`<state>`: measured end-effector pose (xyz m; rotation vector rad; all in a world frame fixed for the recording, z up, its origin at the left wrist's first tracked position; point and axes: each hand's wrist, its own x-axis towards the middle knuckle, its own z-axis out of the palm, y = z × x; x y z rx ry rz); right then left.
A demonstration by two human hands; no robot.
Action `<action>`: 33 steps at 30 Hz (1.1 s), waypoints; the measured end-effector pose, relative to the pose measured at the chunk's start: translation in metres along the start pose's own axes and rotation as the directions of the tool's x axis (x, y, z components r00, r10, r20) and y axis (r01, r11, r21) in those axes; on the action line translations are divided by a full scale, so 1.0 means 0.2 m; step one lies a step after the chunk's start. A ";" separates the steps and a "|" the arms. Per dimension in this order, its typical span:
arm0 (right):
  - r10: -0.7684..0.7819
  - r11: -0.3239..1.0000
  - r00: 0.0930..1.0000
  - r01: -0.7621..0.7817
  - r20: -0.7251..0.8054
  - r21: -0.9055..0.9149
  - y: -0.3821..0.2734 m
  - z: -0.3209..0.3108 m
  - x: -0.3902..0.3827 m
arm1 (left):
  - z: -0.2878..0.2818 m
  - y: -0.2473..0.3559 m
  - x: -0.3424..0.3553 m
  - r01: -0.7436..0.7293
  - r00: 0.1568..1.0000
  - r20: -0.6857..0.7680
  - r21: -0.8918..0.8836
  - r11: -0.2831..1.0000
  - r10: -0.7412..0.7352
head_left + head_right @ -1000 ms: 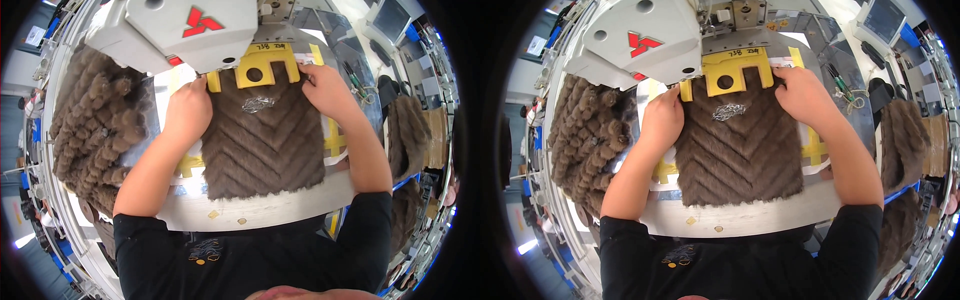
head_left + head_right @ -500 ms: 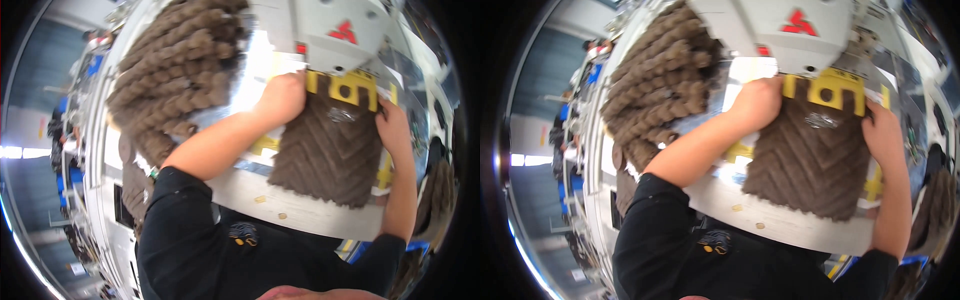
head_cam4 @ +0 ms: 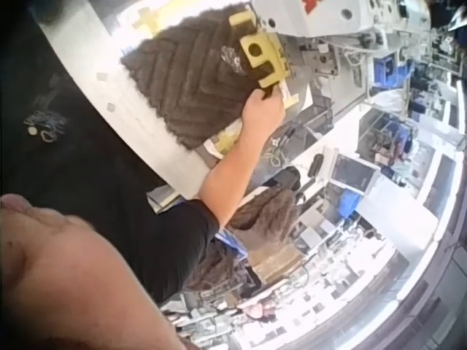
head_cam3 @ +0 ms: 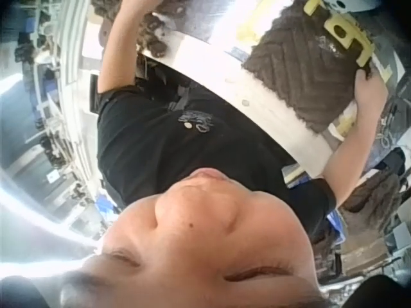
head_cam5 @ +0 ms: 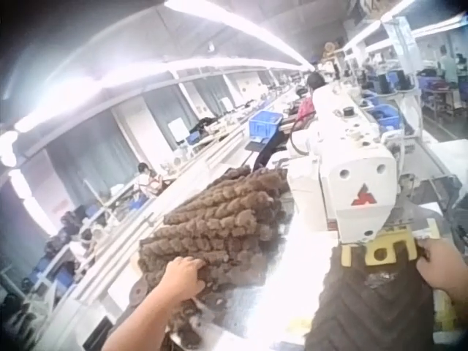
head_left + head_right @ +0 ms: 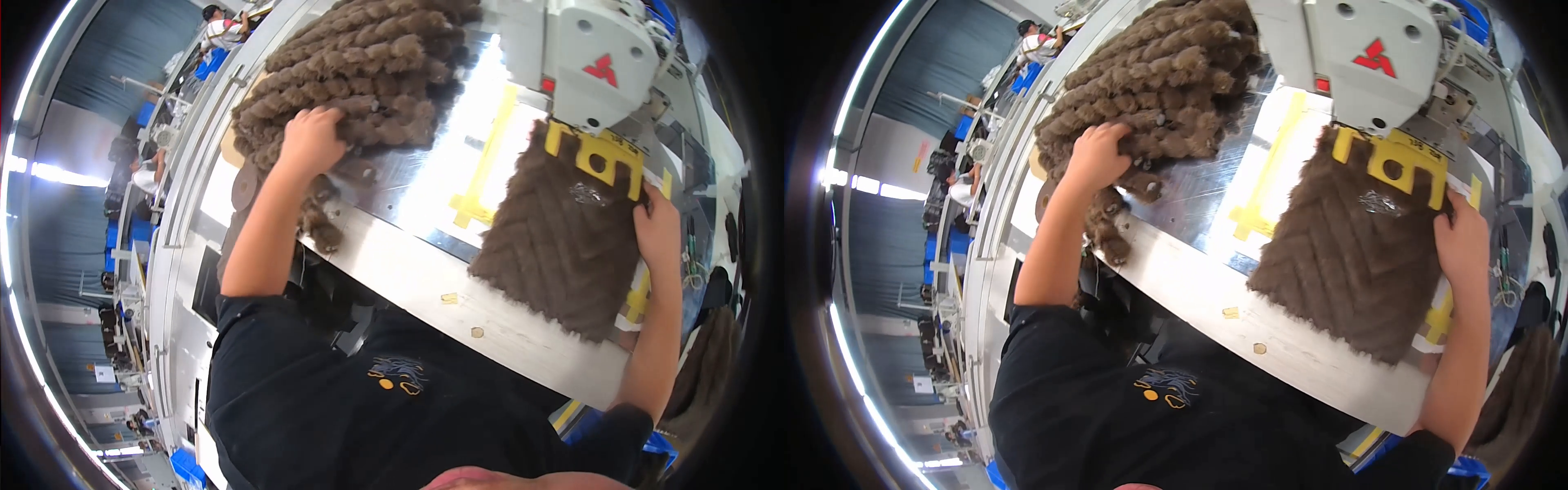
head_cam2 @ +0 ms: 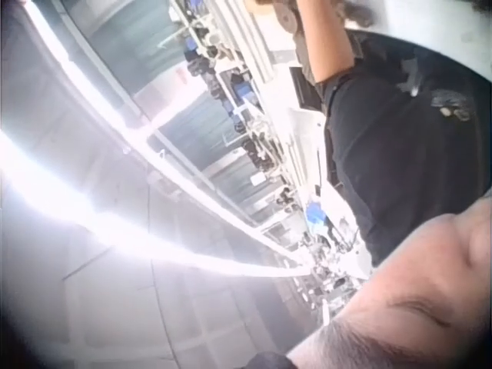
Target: Sewing pieces of fur material onto a backing or together using an industrial sewing machine.
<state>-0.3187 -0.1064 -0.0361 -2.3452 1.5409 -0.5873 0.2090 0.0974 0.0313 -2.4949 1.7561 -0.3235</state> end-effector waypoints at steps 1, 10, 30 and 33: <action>0.036 0.999 0.998 -0.036 0.043 0.002 -0.11 -0.04 0.01 | 0.05 -0.08 -0.02 0.007 1.000 0.001 0.033 0.999 -0.007; -0.105 0.990 0.974 0.084 -0.201 -0.110 -0.28 -0.23 -0.19 | -0.31 0.47 -0.03 -0.351 0.902 -0.317 -0.148 0.925 0.292; 0.151 0.986 0.942 -0.120 0.299 -0.118 -0.17 -0.59 -0.67 | -0.17 1.11 0.03 -0.648 0.600 -0.218 -0.697 0.308 0.770; -0.087 0.996 0.961 0.081 0.263 0.034 -0.31 -0.53 -0.61 | -0.31 1.17 0.03 -0.554 0.531 -0.233 -0.823 0.125 0.814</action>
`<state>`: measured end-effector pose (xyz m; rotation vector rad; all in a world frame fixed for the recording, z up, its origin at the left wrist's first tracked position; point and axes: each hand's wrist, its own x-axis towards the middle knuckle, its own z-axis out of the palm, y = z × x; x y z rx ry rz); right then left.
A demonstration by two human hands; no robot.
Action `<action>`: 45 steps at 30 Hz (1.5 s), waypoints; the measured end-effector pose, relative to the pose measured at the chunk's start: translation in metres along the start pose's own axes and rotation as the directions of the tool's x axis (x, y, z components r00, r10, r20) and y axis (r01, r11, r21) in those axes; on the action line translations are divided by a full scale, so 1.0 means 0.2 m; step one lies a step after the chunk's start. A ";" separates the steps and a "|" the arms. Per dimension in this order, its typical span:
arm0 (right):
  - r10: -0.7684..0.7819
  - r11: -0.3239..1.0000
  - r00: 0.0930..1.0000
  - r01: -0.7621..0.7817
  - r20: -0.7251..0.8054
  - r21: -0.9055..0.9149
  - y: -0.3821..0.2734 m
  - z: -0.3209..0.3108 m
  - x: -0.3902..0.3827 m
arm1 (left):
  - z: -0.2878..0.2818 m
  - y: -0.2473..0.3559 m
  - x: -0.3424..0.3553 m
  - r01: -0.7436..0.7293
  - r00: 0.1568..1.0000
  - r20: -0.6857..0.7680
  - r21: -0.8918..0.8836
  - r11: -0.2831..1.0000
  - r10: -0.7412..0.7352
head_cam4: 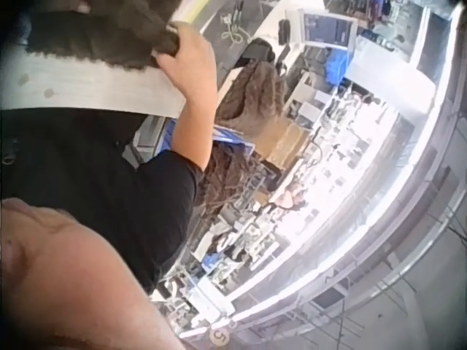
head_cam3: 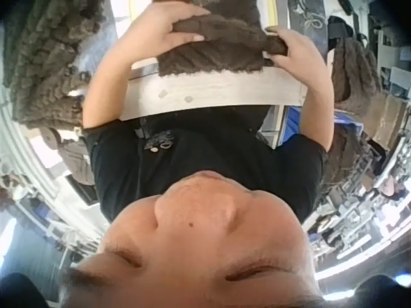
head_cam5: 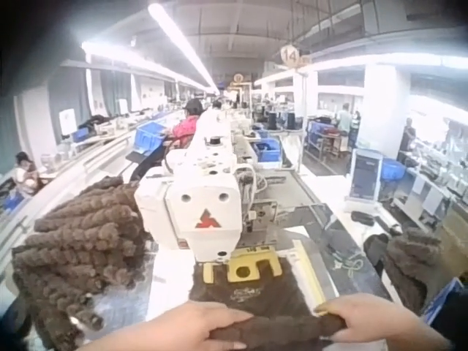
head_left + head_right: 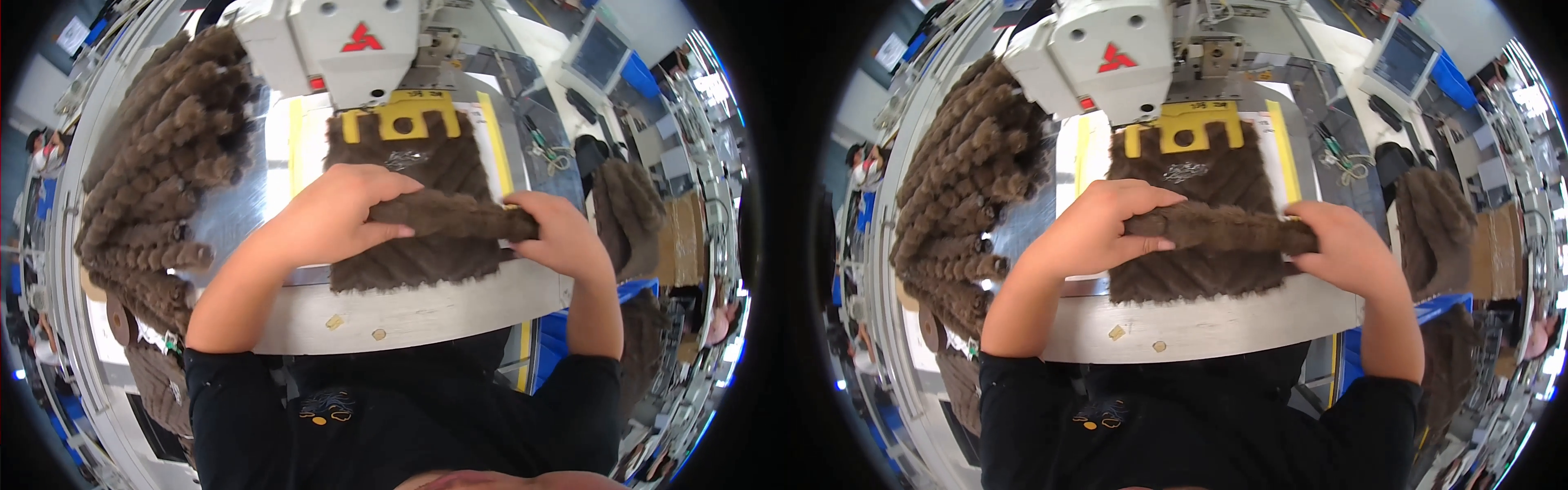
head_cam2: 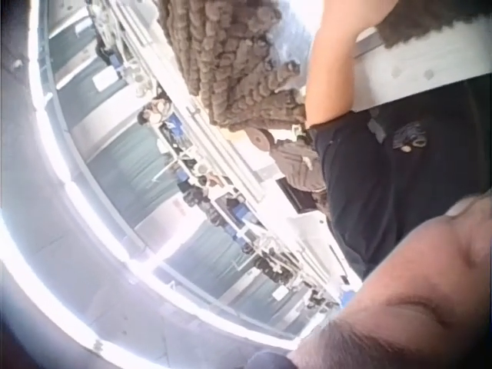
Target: Sewing pieces of fur material onto a backing or together using an industrial sewing machine.
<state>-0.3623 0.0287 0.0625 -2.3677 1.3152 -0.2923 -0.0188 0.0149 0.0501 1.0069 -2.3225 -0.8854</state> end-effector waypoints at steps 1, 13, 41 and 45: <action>0.018 1.000 1.000 -0.018 -0.013 -0.004 -0.06 0.01 0.04 | 0.00 0.02 0.02 -0.019 1.000 0.012 -0.001 1.000 0.019; -0.174 0.985 0.964 0.170 -0.203 -0.038 -0.42 0.14 0.11 | -0.01 0.09 -0.03 -0.385 0.881 -0.434 -0.422 0.821 0.190; -0.447 0.808 0.820 0.542 -0.358 0.232 -0.63 -0.05 0.32 | 0.06 0.07 -0.05 -0.425 0.795 -0.513 -0.090 0.901 0.324; -0.413 0.819 0.842 0.510 -0.347 0.262 -0.63 -0.06 0.36 | 0.04 0.08 -0.04 -0.419 0.795 -0.511 -0.073 0.905 0.327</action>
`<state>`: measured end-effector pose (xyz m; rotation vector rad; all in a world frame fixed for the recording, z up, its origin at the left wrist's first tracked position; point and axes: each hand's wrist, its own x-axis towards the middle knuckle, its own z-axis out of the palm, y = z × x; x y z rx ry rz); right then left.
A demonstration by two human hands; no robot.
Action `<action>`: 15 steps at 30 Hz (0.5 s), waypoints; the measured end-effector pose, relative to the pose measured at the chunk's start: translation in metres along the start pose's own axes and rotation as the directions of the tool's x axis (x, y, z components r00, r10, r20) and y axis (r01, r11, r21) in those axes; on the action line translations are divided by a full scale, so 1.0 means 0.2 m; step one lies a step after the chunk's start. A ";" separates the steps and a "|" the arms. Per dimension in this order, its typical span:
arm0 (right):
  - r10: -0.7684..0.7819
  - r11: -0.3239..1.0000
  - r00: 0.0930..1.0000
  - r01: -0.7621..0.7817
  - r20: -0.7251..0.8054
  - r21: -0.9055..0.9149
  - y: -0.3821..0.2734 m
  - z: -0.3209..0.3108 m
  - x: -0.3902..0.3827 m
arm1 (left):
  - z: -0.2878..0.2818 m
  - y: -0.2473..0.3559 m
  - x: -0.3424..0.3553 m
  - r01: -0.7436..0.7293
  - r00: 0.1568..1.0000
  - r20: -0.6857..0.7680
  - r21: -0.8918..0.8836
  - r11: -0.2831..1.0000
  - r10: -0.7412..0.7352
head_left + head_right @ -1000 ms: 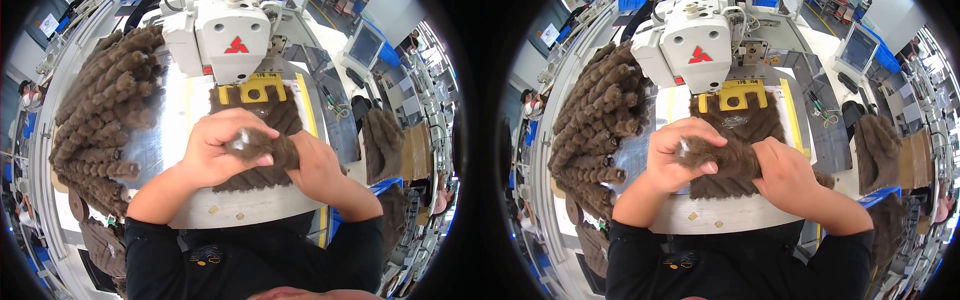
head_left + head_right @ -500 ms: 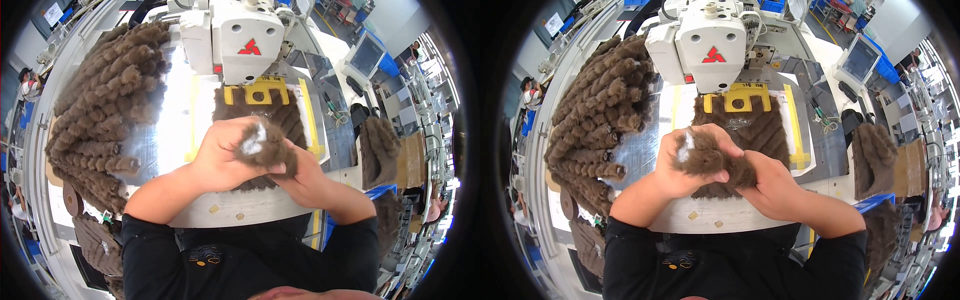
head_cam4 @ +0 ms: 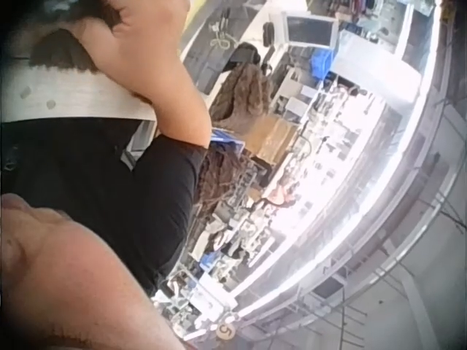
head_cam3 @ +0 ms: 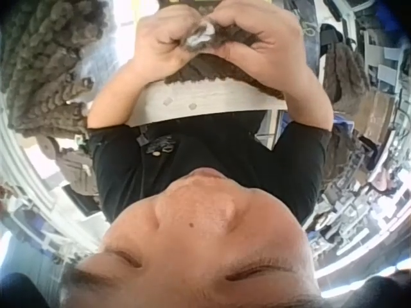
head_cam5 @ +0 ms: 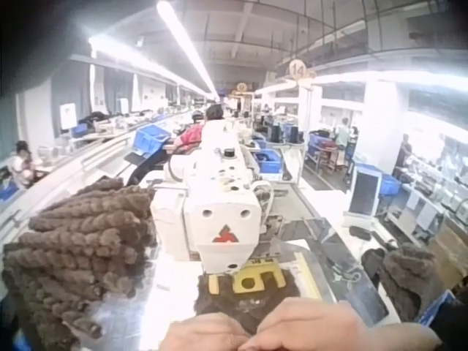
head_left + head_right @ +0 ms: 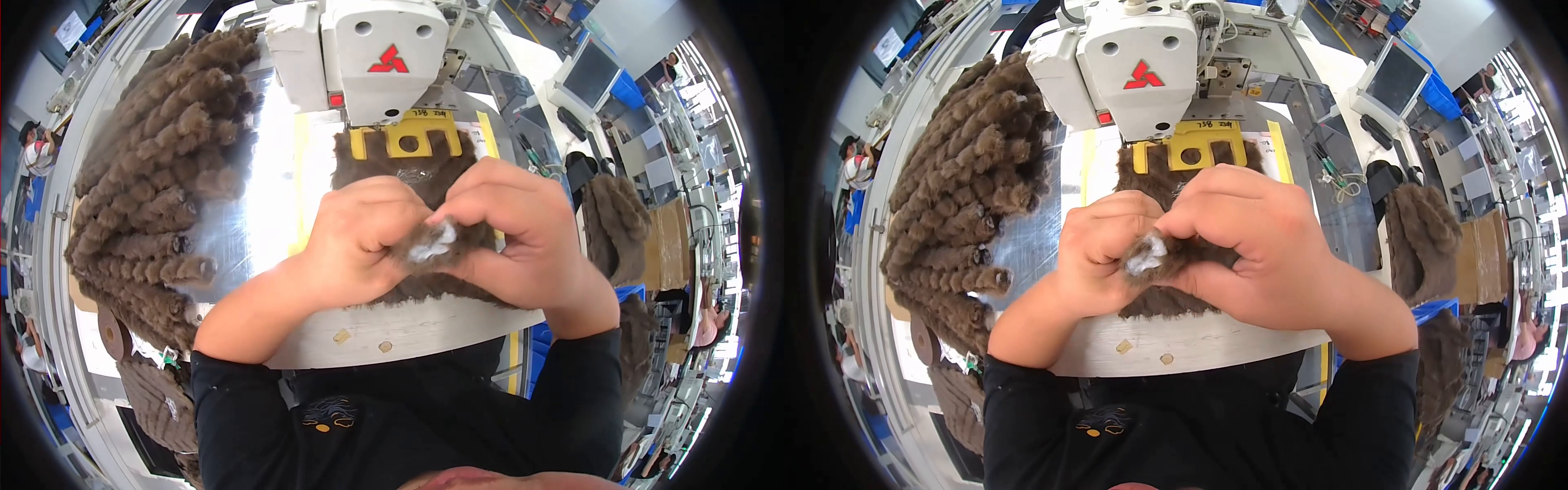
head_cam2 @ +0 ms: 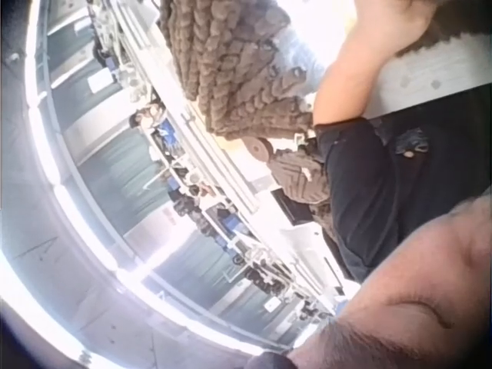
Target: Sewing pieces of fur material onto a backing or together using an industrial sewing machine.
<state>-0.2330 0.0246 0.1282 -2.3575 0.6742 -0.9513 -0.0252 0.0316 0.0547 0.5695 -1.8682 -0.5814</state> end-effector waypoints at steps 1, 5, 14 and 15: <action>-0.001 1.000 1.000 0.001 0.002 0.002 0.00 0.00 0.00 | 0.00 0.00 0.01 0.029 0.999 0.013 -0.009 1.000 -0.029; 0.013 0.998 0.999 -0.016 -0.045 -0.068 0.02 -0.01 0.01 | 0.00 0.01 0.02 0.169 0.984 0.064 -0.076 0.983 -0.164; 0.419 0.888 0.897 -0.372 -0.141 0.272 0.34 -0.03 0.19 | 0.14 -0.17 -0.03 0.470 0.819 -0.020 -0.551 0.690 -0.574; 0.418 0.887 0.897 -0.370 -0.140 0.277 0.43 0.00 0.19 | 0.14 -0.20 -0.04 0.480 0.789 -0.066 -0.555 0.679 -0.611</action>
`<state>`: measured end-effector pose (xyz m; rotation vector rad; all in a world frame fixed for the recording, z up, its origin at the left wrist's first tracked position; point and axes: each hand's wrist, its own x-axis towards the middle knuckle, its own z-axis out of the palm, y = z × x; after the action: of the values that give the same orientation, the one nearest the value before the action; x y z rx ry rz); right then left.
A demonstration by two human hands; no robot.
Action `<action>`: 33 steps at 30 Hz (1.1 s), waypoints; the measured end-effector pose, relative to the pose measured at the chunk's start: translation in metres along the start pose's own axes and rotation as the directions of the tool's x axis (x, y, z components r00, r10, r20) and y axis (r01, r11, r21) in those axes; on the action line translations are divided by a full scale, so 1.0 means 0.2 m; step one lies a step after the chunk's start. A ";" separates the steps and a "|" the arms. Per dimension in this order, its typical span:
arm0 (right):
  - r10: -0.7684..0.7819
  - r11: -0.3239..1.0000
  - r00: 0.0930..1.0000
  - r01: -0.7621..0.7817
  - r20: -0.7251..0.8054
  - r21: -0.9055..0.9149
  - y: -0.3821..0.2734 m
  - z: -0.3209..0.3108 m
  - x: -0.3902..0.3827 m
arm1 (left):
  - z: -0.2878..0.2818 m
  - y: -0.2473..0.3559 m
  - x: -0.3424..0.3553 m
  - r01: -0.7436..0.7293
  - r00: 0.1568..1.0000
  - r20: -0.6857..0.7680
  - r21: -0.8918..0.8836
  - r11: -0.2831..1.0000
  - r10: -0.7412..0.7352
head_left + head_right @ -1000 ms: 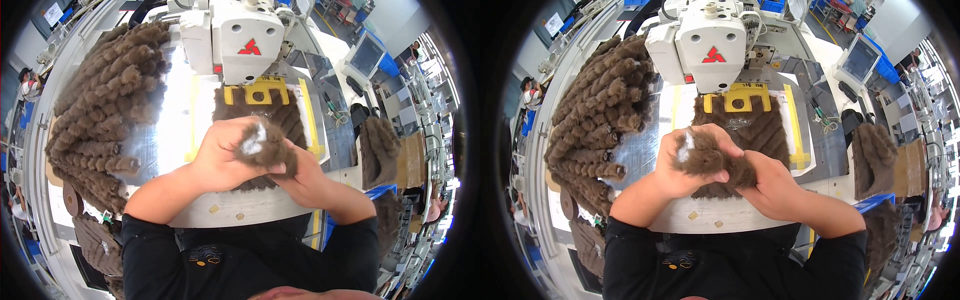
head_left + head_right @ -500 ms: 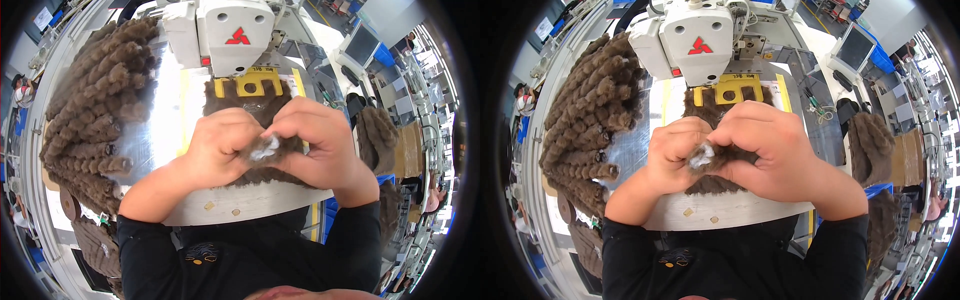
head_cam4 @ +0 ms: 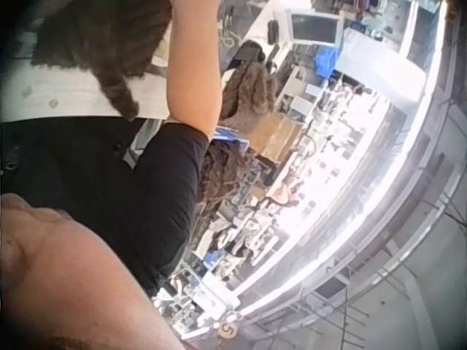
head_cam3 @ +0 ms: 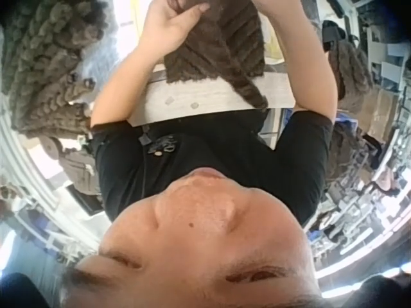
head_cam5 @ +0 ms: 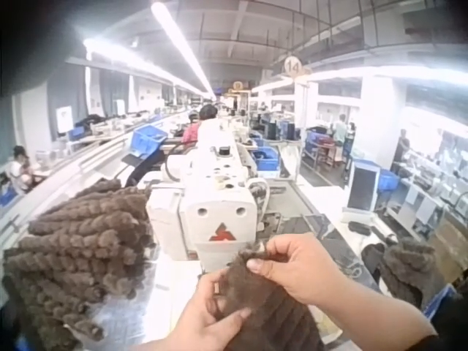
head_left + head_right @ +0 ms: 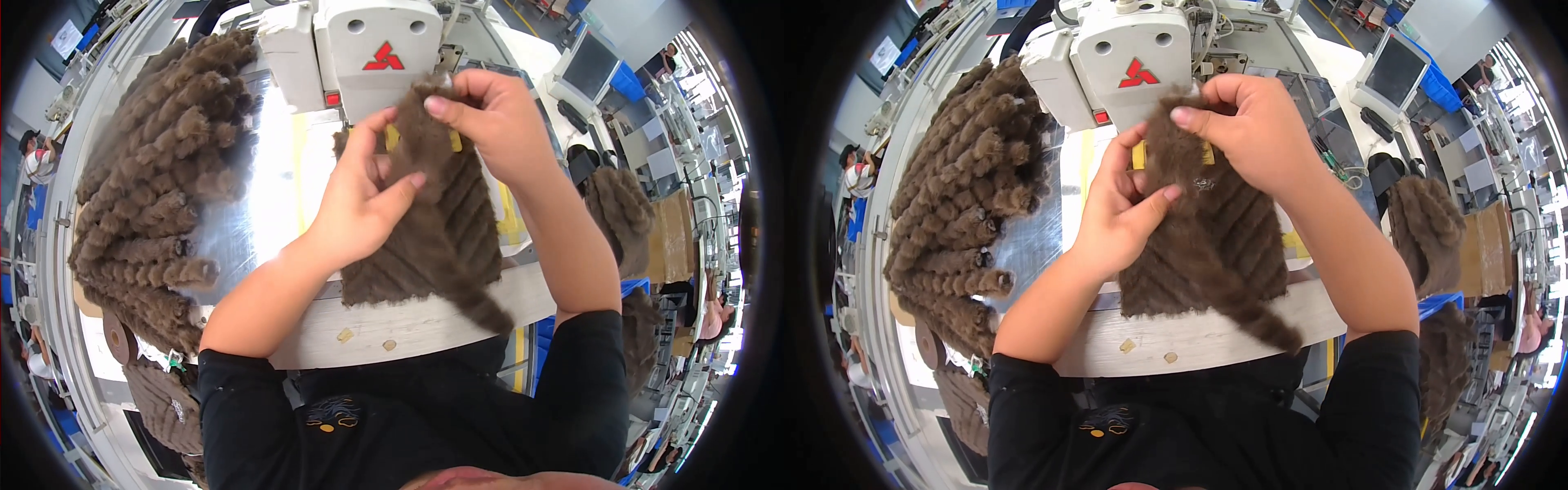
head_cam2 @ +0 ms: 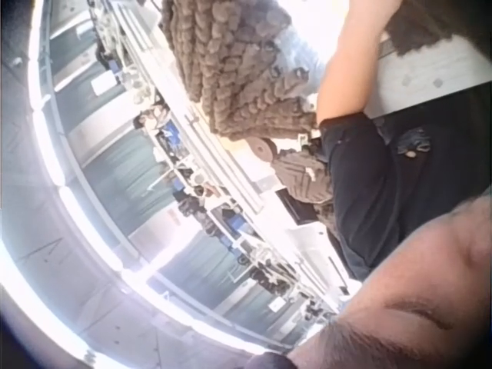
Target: Sewing pieces of fur material onto a backing or together using an industrial sewing machine.
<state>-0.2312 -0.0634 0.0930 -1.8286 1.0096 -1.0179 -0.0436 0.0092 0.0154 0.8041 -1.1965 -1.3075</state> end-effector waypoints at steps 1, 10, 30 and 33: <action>0.086 0.986 0.996 -0.086 0.009 0.143 0.09 0.00 0.02 | -0.02 0.00 0.02 0.024 0.999 0.022 0.058 0.998 -0.025; 0.399 0.907 0.895 -0.417 0.198 0.055 0.54 0.06 0.12 | -0.11 -0.07 0.09 0.171 0.895 0.273 0.520 0.837 -0.353; 0.140 0.819 0.988 -0.075 0.072 -0.569 0.57 0.27 0.24 | -0.27 -0.19 0.14 -0.533 0.820 0.549 0.836 -0.134 0.164; 0.215 0.794 0.970 -0.104 0.117 -0.600 0.60 0.26 0.28 | -0.26 -0.18 0.17 -0.503 0.842 0.521 0.851 -0.150 0.138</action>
<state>-0.1955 -0.1445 -0.0190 -2.2290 1.4537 -0.4340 -0.0081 -0.0377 -0.0249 1.1890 -2.4722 0.2980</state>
